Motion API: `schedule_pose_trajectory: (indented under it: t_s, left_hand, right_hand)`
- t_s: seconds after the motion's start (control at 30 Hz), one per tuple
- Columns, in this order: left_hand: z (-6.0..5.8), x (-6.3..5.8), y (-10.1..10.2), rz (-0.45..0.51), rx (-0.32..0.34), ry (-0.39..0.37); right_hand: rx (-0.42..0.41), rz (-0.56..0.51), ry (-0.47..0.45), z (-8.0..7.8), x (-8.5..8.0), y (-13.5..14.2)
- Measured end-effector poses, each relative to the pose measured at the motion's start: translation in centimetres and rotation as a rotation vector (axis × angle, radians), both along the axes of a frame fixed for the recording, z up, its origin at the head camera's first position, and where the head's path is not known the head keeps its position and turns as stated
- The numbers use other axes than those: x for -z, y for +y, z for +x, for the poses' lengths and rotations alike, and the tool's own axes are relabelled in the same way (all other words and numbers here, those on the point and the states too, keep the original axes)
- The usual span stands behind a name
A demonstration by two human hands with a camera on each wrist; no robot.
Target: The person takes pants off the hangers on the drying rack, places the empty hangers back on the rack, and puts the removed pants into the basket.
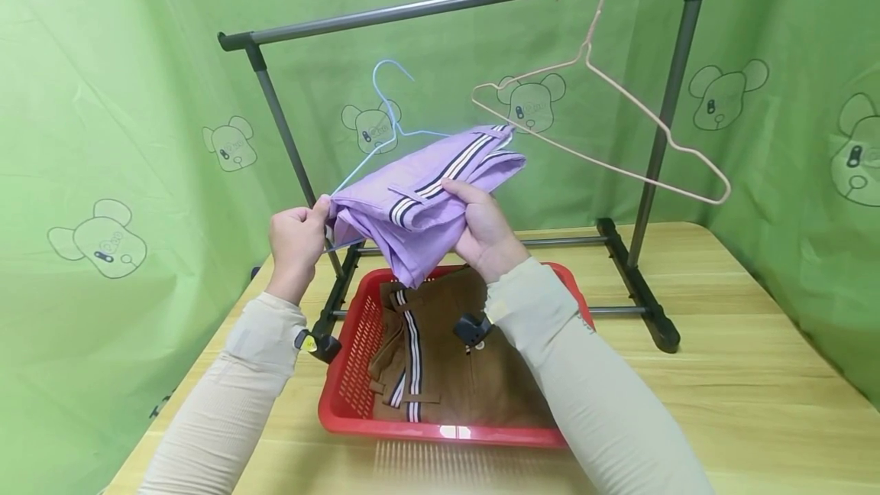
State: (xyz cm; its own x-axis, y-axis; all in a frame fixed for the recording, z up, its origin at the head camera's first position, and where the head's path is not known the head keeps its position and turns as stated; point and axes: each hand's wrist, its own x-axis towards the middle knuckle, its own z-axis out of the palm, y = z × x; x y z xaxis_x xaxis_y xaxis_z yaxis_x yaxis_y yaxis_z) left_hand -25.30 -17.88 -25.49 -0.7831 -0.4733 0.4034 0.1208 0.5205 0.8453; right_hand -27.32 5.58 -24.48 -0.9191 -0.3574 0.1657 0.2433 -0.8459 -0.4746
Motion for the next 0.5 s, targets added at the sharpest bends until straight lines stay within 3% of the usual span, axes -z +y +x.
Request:
schedule_pose_trajectory:
  t_s: [0.5]
  left_hand:
    - [-0.42, 0.35, -0.33, 0.017, 0.000, -0.008]
  right_hand:
    - [-0.010, -0.015, 0.019, 0.47, -0.48, 0.45]
